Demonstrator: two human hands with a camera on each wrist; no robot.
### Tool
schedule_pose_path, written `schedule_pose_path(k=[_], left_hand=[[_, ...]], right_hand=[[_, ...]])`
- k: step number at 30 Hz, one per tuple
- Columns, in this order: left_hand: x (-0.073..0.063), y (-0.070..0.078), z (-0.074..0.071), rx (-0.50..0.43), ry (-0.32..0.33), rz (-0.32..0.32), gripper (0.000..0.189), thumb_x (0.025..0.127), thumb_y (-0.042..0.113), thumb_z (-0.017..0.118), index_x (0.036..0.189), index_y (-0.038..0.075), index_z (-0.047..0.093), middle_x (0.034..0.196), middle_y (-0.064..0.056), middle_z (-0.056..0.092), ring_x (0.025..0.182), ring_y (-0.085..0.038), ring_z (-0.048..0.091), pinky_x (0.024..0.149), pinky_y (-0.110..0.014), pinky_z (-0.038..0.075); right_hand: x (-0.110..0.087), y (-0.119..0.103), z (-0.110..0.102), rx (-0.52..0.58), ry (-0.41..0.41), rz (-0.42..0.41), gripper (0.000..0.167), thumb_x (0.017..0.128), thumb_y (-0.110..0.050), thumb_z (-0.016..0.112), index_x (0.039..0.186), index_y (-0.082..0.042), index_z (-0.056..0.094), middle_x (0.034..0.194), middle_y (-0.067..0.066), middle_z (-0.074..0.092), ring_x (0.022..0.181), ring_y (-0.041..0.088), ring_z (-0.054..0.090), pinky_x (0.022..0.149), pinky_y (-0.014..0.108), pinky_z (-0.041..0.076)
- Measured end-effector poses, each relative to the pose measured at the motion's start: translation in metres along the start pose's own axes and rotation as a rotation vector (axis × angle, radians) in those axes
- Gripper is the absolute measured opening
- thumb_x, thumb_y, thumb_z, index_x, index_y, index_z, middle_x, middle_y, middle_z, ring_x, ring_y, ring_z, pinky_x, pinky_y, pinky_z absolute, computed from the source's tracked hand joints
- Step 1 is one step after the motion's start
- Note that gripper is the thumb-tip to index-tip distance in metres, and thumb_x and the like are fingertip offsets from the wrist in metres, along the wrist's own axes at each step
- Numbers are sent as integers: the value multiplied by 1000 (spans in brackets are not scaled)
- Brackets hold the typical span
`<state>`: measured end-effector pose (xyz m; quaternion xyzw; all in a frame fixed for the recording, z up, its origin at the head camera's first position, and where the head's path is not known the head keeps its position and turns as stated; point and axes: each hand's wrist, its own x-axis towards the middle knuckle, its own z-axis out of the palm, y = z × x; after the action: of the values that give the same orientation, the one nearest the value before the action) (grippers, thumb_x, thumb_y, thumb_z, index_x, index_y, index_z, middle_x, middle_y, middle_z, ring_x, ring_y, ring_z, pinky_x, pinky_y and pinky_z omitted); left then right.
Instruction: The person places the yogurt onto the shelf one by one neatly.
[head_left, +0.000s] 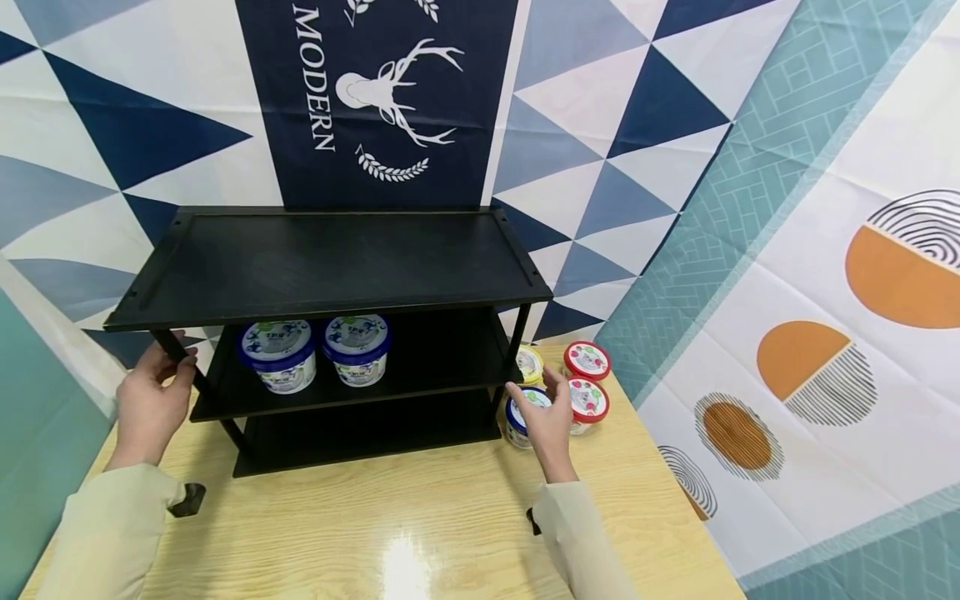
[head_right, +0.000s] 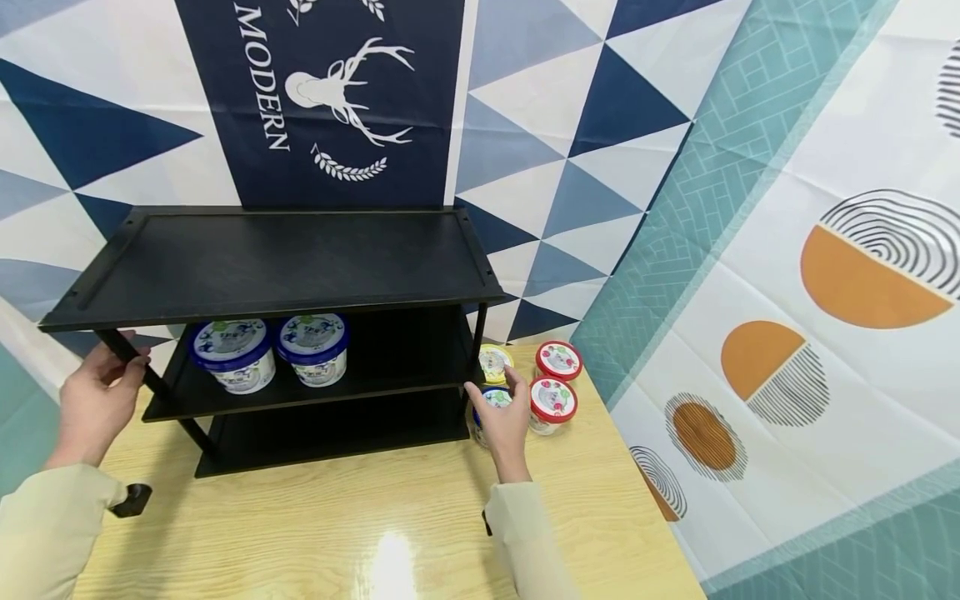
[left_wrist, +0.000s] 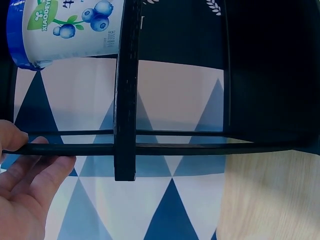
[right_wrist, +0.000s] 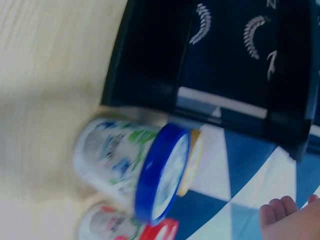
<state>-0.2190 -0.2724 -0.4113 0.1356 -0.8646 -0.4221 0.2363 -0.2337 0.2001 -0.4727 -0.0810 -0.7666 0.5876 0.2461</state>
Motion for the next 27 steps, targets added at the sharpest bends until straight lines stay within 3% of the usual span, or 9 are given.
schedule_pose_path(k=[6,14,21,27], left_hand=[[0,-1,0,4,-3,2,39,95,20,48,133,14,52,118,-2,65,78,26,37,70,-2,34],[1,-1,0,8,-3,-9,39,95,19,48,134,14,52,121,-7,64,77,27,37,69,-1,34],[0,0,0,1,-3,-21,39,95,20,48,134,14,52,111,8,64,79,26,37,71,-2,35],[-1,1,0,-2,-9,-26,39,95,20,48,134,15,51,109,11,62,81,25,38,72,-3,35]], right_hand=[[-3,24,-19,-25,19,59,70,75,-25,80,130,-1,44,129,17,48,122,30,44,108,46,32],[-10,51,-26,-77,48,127,71,74,-20,80,130,2,43,127,23,48,118,36,45,103,45,34],[-15,65,-28,-107,36,155,75,74,-22,80,133,2,39,129,22,48,121,34,43,106,45,31],[-20,80,-29,-133,33,172,82,70,-20,83,134,3,38,129,23,47,120,37,42,105,46,30]])
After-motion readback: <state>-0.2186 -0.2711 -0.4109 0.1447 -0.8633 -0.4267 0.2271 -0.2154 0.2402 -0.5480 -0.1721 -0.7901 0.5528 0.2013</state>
